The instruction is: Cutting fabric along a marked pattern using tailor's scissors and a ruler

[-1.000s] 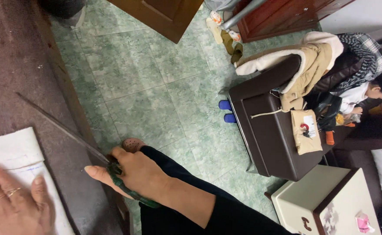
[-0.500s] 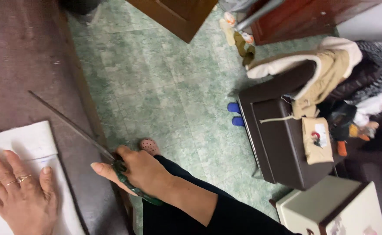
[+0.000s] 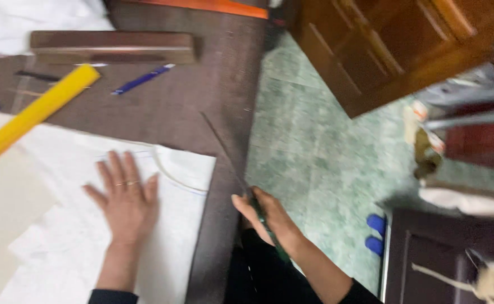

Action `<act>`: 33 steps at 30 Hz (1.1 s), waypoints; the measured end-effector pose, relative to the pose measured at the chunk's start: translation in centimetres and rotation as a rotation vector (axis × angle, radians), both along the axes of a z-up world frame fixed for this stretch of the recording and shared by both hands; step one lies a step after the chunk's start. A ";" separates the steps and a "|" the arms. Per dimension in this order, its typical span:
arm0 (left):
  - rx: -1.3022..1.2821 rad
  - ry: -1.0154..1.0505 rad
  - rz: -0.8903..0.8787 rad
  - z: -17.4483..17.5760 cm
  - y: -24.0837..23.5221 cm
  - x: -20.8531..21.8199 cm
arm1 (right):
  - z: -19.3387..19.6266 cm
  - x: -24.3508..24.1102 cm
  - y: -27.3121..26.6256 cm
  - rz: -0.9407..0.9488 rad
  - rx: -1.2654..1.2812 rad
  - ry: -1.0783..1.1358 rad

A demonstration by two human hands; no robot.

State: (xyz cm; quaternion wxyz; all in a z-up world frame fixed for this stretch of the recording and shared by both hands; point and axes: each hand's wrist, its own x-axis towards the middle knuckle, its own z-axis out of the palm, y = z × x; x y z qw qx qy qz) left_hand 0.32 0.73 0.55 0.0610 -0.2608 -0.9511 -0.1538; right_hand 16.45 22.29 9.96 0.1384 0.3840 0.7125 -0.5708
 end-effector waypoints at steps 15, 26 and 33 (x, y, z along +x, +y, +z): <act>-0.175 -0.071 0.038 1.6 2.9 3.2 | -6.1 -7.1 3.4 0.238 0.317 0.178; -0.206 -0.155 0.098 0.6 3.1 2.6 | -6.2 -11.4 3.9 0.439 0.420 0.053; -0.222 -0.108 0.165 0.6 1.0 2.2 | -3.7 -12.0 3.6 0.549 0.403 0.011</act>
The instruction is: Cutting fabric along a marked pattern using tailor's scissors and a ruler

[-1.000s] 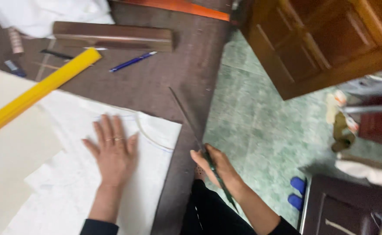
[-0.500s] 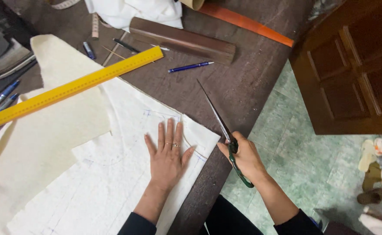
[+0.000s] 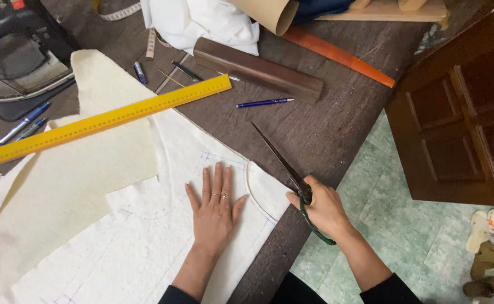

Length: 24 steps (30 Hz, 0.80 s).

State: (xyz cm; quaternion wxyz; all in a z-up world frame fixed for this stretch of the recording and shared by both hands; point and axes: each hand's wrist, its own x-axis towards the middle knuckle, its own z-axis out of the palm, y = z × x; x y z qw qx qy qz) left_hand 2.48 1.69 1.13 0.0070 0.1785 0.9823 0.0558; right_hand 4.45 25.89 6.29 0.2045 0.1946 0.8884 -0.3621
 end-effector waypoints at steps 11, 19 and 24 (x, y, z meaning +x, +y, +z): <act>0.049 0.007 -0.074 -0.9 2.3 -3.4 | -1.2 0.2 -0.1 -0.009 0.083 0.012; 0.080 -0.014 0.053 0.9 -2.7 -2.3 | -1.0 0.2 -0.3 0.005 0.073 -0.035; 0.024 0.082 0.283 0.5 -10.6 4.0 | -0.6 -0.1 -0.4 -0.108 -0.058 -0.002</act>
